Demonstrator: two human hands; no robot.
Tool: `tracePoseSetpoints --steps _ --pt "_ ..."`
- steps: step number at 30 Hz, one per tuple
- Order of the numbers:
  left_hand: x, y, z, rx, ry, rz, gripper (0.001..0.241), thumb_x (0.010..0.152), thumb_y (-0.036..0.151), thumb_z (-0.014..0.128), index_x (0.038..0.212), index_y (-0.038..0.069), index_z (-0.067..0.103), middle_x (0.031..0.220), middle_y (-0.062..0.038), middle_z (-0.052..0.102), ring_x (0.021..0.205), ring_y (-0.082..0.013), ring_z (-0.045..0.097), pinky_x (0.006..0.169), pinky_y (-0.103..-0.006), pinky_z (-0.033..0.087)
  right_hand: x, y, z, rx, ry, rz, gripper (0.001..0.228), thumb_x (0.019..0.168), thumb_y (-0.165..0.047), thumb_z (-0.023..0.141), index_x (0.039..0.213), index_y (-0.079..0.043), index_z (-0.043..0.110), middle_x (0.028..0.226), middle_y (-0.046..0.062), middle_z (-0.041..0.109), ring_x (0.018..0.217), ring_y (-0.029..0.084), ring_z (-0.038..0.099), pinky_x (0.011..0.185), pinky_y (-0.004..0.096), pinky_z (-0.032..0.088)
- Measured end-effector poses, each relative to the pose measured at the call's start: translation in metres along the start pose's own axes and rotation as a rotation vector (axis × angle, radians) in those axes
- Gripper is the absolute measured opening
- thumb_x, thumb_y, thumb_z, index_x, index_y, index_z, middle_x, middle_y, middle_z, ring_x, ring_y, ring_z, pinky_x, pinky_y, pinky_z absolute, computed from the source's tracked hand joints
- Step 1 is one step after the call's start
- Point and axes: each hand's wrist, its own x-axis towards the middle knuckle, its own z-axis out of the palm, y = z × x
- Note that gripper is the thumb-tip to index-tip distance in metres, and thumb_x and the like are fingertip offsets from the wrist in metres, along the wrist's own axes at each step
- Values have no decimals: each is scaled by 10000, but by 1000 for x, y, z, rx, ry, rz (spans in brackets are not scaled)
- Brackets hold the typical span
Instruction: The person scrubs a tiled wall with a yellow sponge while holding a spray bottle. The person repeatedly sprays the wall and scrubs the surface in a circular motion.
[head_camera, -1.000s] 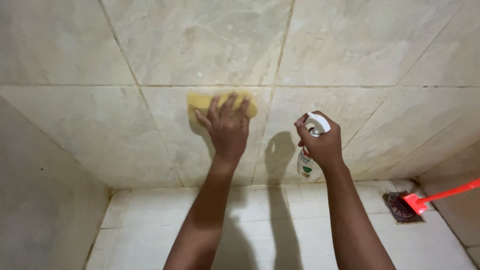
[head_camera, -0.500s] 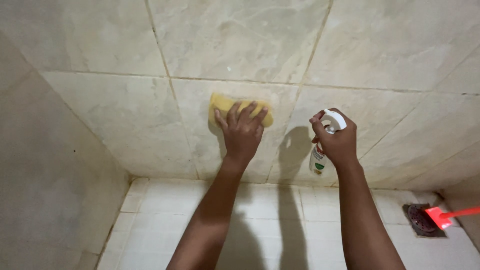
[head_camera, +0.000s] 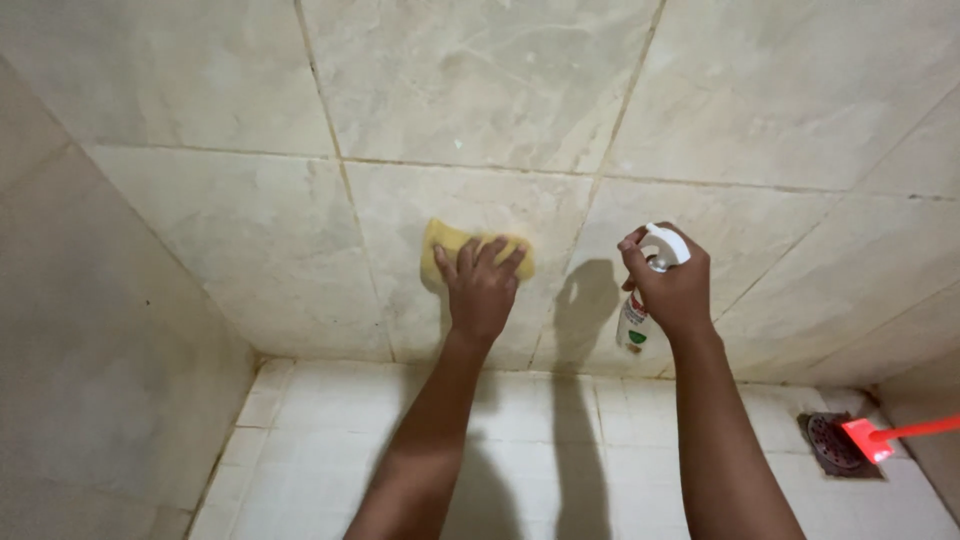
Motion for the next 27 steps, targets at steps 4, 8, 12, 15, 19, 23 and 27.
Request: tracePoseSetpoints --steps 4,8,12,15,19,23,27 --pt "33 17 -20 -31 59 29 397 845 211 794 1230 289 740 1347 16 627 1322 -306 498 1175 -750 178 0 -3 -6 11 21 5 139 945 -144 738 965 -19 683 789 33 674 640 99 649 545 282 572" --pt "45 32 -6 -37 135 13 405 886 201 766 1272 320 735 1412 32 598 1368 -316 471 1177 -763 153 0 5 -13 45 27 -2 140 943 -146 740 966 -21 682 812 24 674 661 92 645 550 278 571" --pt "34 27 24 64 171 11 411 954 166 727 1326 339 714 1471 47 576 1418 -306 447 1193 -766 121 1 14 -13 24 14 30 140 938 -156 733 965 -24 697 822 17 689 656 91 650 544 276 566" --pt "38 32 10 86 79 2 526 938 180 722 1431 339 633 1533 36 510 1461 -326 398 1192 -783 114 1 18 -14 38 3 28 135 941 -159 729 967 -30 700 825 11 688 666 85 648 537 277 567" --pt "30 29 11 151 0 17 665 934 340 735 1555 337 496 1631 -36 396 1509 -367 319 1152 -805 94 3 18 -7 58 1 17 133 946 -161 732 961 -34 695 810 11 682 651 88 642 535 275 558" --pt "27 31 9 130 -21 28 826 884 567 712 1605 321 394 1681 -111 293 1544 -418 240 1138 -814 66 2 9 0 35 -7 17 119 943 -151 731 956 -38 698 791 14 682 649 84 641 533 271 561" --pt "31 40 3 56 2 -14 883 886 649 696 1615 274 367 1677 -123 279 1541 -435 215 1123 -818 23 1 6 -2 22 -2 41 113 938 -146 728 952 -39 698 797 13 692 653 79 651 530 271 566"
